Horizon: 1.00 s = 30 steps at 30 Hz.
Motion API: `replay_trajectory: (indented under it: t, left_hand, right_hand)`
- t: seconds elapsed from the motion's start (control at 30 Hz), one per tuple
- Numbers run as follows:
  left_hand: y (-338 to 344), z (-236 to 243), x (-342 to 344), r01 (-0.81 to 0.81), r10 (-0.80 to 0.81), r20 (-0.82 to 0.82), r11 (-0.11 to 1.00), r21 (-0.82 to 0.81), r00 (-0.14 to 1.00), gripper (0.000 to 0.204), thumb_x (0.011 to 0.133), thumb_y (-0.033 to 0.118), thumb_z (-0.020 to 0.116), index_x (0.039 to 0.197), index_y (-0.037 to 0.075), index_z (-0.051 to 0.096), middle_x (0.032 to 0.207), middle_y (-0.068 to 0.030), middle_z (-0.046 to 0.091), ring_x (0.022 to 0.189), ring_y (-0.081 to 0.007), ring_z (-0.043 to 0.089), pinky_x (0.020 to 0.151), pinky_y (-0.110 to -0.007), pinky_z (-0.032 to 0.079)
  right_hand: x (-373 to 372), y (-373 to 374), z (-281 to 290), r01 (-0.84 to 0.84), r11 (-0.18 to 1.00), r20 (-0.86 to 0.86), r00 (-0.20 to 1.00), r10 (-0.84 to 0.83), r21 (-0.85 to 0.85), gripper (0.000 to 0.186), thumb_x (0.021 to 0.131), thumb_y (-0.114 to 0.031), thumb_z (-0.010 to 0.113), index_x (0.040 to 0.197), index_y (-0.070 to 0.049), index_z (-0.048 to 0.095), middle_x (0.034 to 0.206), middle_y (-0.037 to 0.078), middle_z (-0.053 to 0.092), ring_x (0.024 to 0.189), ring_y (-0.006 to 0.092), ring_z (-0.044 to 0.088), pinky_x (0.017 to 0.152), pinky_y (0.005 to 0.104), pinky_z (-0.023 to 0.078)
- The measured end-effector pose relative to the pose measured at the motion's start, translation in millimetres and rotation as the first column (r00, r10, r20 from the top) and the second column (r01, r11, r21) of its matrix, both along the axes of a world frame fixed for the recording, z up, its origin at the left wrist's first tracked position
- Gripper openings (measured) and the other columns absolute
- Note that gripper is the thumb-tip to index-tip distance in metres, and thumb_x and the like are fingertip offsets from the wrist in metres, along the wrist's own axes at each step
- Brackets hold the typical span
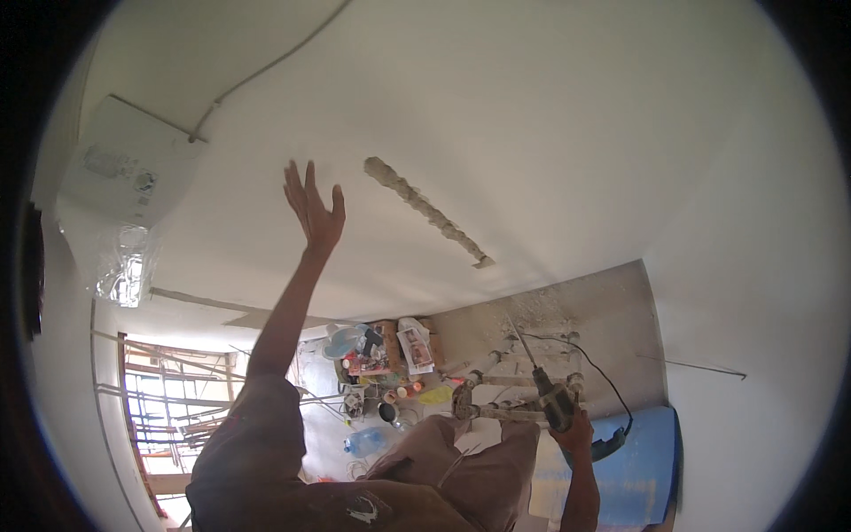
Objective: The person uses a demolition hammer to carve a vertical channel into a white plastered wall while standing on a ladder.
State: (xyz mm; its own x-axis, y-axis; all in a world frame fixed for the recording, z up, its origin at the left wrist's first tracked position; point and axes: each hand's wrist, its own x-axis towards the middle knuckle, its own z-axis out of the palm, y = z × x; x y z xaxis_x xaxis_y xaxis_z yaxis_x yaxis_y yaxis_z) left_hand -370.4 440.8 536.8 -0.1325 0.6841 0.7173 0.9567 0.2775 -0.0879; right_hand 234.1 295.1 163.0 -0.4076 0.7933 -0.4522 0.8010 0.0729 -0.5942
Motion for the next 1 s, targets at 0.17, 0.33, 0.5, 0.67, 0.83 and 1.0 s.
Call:
replay_trajectory:
  t: [0.17, 0.33, 0.5, 0.67, 0.83, 1.0]
  left_hand:
    - [7.5, 28.7, -17.9, -0.185, 0.145, -0.177, 0.953, -0.238, 0.973, 0.081, 0.089, 0.032, 0.061, 0.156, 0.013, 0.019, 0.16, -0.0246, 0.008, 0.147, -0.0456, 0.009, 0.113, -0.066, 0.015]
    - [19.2, 26.5, -12.7, -0.205, 0.148, -0.204, 0.933, -0.297, 0.968, 0.095, 0.083, 0.037, 0.068, 0.157, 0.013, 0.013, 0.16, -0.0254, 0.003, 0.147, -0.0463, 0.006, 0.112, -0.066, 0.02]
    - [3.9, 29.0, -14.7, -0.187, 0.125, -0.21, 0.933, -0.308, 0.97, 0.1, 0.08, 0.041, 0.071, 0.157, 0.014, 0.013, 0.16, -0.0261, 0.005, 0.146, -0.048, 0.011, 0.11, -0.064, 0.027]
    - [8.2, 30.5, -17.1, -0.142, 0.083, -0.208, 0.948, -0.285, 0.974, 0.096, 0.079, 0.04, 0.071, 0.156, 0.016, 0.018, 0.159, -0.0253, 0.009, 0.145, -0.0487, 0.013, 0.108, -0.065, 0.029]
    - [3.1, 24.3, -31.9, -0.074, 0.006, -0.215, 0.948, -0.309, 0.977, 0.093, 0.079, 0.038, 0.071, 0.155, 0.016, 0.022, 0.158, -0.0246, 0.013, 0.144, -0.0489, 0.015, 0.108, -0.067, 0.027]
    - [0.7, 12.6, -43.7, -0.039, -0.025, -0.213, 0.955, -0.293, 0.977, 0.088, 0.081, 0.036, 0.067, 0.155, 0.016, 0.024, 0.158, -0.0234, 0.013, 0.144, -0.0491, 0.014, 0.109, -0.066, 0.024]
  right_hand:
    - [1.2, -4.6, -7.2, -0.034, 0.999, 0.034, 0.999, 0.035, -0.015, 0.1, 0.058, -0.043, 0.086, 0.138, -0.003, 0.042, 0.119, 0.022, 0.056, 0.104, 0.0431, 0.06, 0.086, 0.0516, 0.051]
    - [1.3, -10.8, -0.9, 0.081, 0.997, -0.014, 0.997, -0.081, -0.006, 0.086, 0.061, -0.043, 0.084, 0.131, -0.005, 0.051, 0.109, 0.02, 0.061, 0.103, 0.0427, 0.06, 0.084, 0.0514, 0.051]
    - [-8.1, -25.5, 40.2, 0.076, 0.997, -0.098, 0.992, -0.076, -0.01, 0.093, 0.059, -0.044, 0.086, 0.133, -0.001, 0.049, 0.123, 0.022, 0.059, 0.114, 0.0405, 0.058, 0.094, 0.0461, 0.048]
    - [-21.3, -38.4, 109.8, 0.038, 0.999, -0.212, 0.976, -0.041, -0.017, 0.095, 0.058, -0.043, 0.086, 0.136, -0.004, 0.048, 0.121, 0.02, 0.059, 0.113, 0.0393, 0.059, 0.093, 0.0458, 0.049]
    - [-42.2, -38.1, 184.4, -0.063, 0.997, -0.168, 0.984, 0.054, -0.05, 0.097, 0.056, -0.04, 0.084, 0.14, -0.009, 0.046, 0.12, 0.015, 0.057, 0.108, 0.0386, 0.059, 0.09, 0.0461, 0.05]
    - [-71.9, -24.6, 254.8, -0.065, 0.996, -0.168, 0.984, 0.054, -0.063, 0.097, 0.058, -0.043, 0.083, 0.141, -0.01, 0.045, 0.122, 0.018, 0.056, 0.111, 0.0384, 0.058, 0.091, 0.0472, 0.049]
